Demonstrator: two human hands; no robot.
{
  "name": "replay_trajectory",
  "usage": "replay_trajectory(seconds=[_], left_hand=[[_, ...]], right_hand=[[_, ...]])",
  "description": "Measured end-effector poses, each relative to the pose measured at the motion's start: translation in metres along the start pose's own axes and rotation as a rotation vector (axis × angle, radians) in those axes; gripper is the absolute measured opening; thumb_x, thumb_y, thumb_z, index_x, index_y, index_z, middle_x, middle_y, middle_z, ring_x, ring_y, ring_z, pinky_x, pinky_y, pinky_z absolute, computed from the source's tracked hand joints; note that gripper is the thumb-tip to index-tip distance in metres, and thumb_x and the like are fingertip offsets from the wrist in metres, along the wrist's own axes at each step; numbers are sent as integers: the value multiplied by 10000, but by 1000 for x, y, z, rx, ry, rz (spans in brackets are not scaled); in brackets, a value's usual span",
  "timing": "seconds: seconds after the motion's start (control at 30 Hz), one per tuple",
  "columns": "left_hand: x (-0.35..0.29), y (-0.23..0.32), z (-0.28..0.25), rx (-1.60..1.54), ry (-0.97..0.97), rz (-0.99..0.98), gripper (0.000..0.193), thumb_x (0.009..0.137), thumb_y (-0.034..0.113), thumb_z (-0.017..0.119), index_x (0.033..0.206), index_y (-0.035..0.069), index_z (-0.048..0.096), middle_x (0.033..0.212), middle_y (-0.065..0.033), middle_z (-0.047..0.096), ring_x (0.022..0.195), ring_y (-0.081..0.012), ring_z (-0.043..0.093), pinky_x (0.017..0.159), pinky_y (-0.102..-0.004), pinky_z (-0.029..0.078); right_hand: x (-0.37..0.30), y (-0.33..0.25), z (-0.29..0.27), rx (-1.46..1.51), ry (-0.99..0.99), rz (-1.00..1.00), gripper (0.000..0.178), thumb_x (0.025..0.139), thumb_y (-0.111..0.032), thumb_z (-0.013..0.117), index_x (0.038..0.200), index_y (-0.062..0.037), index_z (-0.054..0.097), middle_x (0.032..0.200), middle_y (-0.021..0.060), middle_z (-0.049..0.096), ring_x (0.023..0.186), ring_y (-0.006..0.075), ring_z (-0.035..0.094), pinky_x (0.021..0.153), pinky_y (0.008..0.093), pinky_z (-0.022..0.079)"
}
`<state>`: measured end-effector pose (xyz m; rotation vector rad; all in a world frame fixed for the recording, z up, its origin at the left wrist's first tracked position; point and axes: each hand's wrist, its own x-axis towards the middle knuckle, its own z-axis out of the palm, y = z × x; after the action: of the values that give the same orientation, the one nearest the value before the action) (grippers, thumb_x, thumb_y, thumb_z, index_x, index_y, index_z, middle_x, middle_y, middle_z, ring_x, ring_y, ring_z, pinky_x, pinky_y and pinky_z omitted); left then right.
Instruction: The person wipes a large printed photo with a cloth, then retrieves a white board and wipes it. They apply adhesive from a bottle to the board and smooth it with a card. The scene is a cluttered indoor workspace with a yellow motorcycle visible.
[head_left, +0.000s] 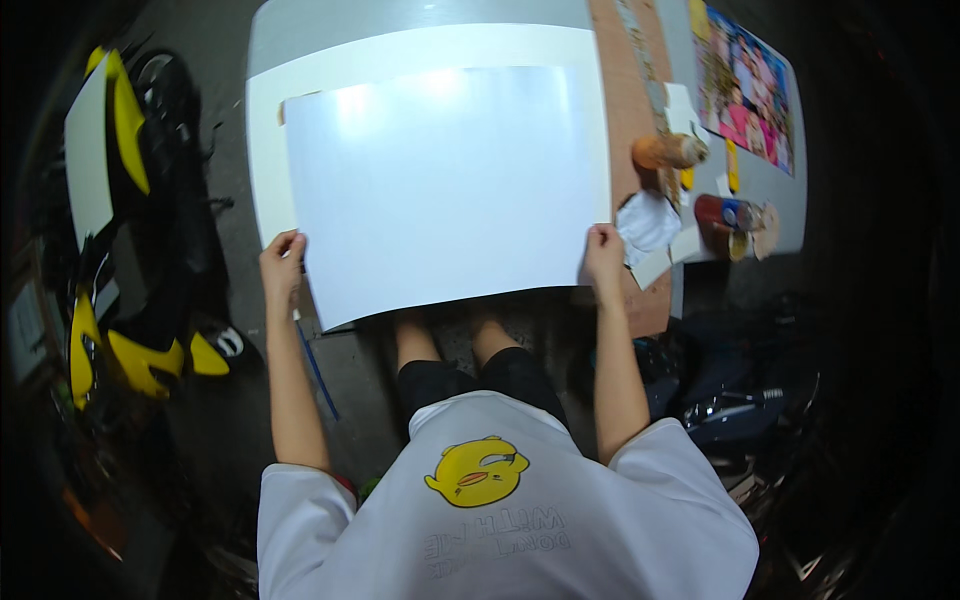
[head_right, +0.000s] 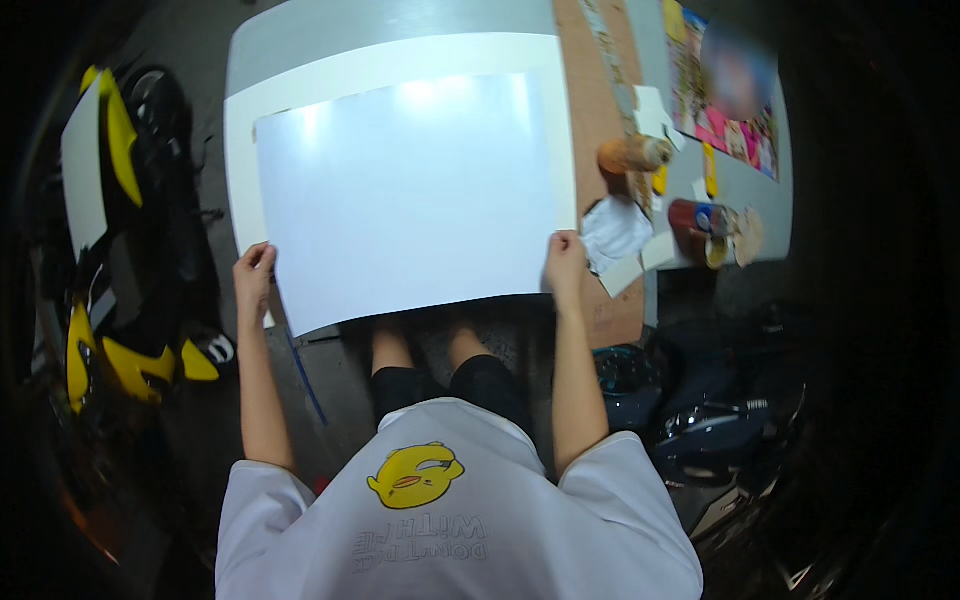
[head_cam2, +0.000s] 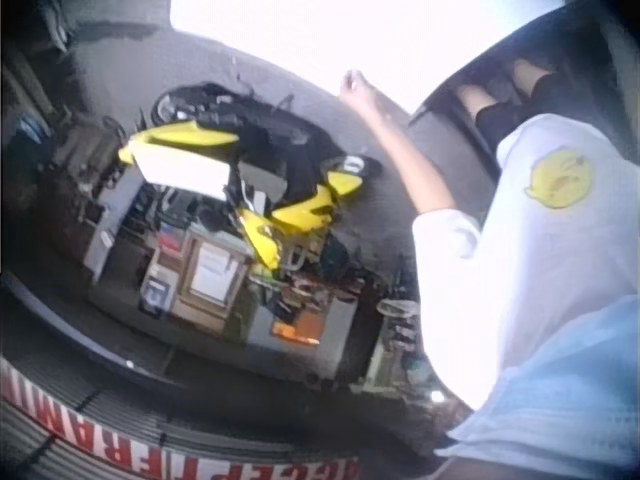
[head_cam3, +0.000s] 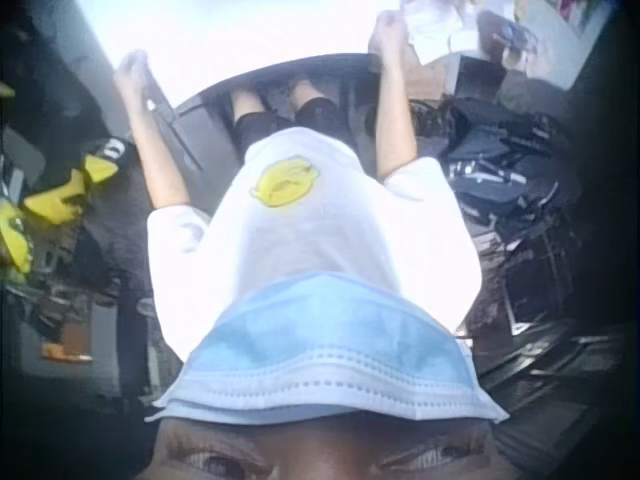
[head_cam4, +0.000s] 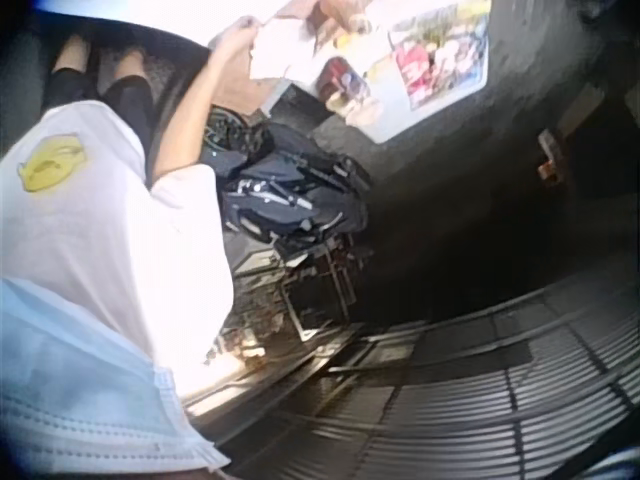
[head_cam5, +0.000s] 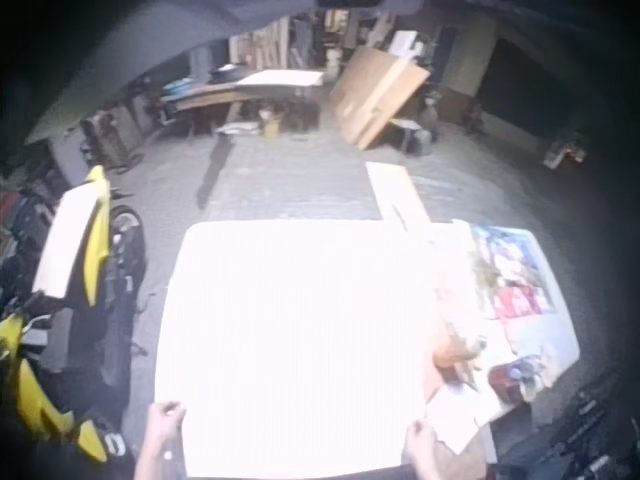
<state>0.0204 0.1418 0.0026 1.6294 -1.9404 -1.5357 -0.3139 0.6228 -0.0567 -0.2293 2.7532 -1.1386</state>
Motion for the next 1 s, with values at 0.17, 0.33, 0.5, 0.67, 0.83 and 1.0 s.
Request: replay_trajectory(seconds=[0.17, 0.33, 0.5, 0.67, 0.83, 1.0], left_hand=[[15, -22, -5, 55, 91, 24, 295, 1030, 266, 704, 1140, -4, 749, 907, -19, 700, 740, -85, 588, 649, -246, 477], [-67, -91, -25, 93, 52, -83, 246, 1033, 235, 710, 1130, 8, 707, 883, -9, 674, 753, -88, 637, 628, -254, 494], [-124, -93, -5, -223, 150, -209, 248, 1027, 196, 718, 1176, 5, 666, 922, -36, 689, 821, -151, 710, 678, -265, 544], [-138, -95, 5, -320, 260, -195, 266, 1026, 211, 724, 1174, 0, 657, 973, -63, 713, 893, -185, 741, 719, -292, 593], [-153, -98, 26, -459, 345, -230, 215, 1051, 197, 681, 1140, 5, 638, 981, -70, 704, 879, -185, 736, 726, -290, 614], [-190, -100, 61, -685, 338, -269, 257, 1080, 231, 625, 1231, 24, 608, 1136, -123, 705, 1038, -237, 730, 796, -318, 648]], right_hand=[[-7, -33, -21, 3, 0, 86, 230, 973, -169, 679, 1070, 39, 691, 838, 132, 671, 734, 230, 633, 726, 368, 528], [77, -13, -54, 346, 271, 80, 609, 929, -199, 816, 1393, 51, 513, 1185, 127, 647, 977, 210, 625, 910, 372, 527], [155, -18, -45, 378, 218, -115, 689, 891, -189, 871, 1413, 58, 496, 1268, 124, 664, 1182, 256, 632, 1077, 383, 474], [157, -29, -61, 586, 102, -242, 432, 941, -147, 814, 1290, 19, 621, 1260, 84, 680, 1116, 179, 663, 1005, 340, 530], [64, -57, -141, 479, -405, -44, 515, 988, -154, 699, 1435, 5, 499, 1284, 106, 647, 1150, 192, 644, 1000, 337, 528], [-24, -120, -172, -103, -808, 80, 585, 869, -271, 834, 1305, 14, 568, 1062, 140, 686, 943, 191, 635, 889, 343, 526]])
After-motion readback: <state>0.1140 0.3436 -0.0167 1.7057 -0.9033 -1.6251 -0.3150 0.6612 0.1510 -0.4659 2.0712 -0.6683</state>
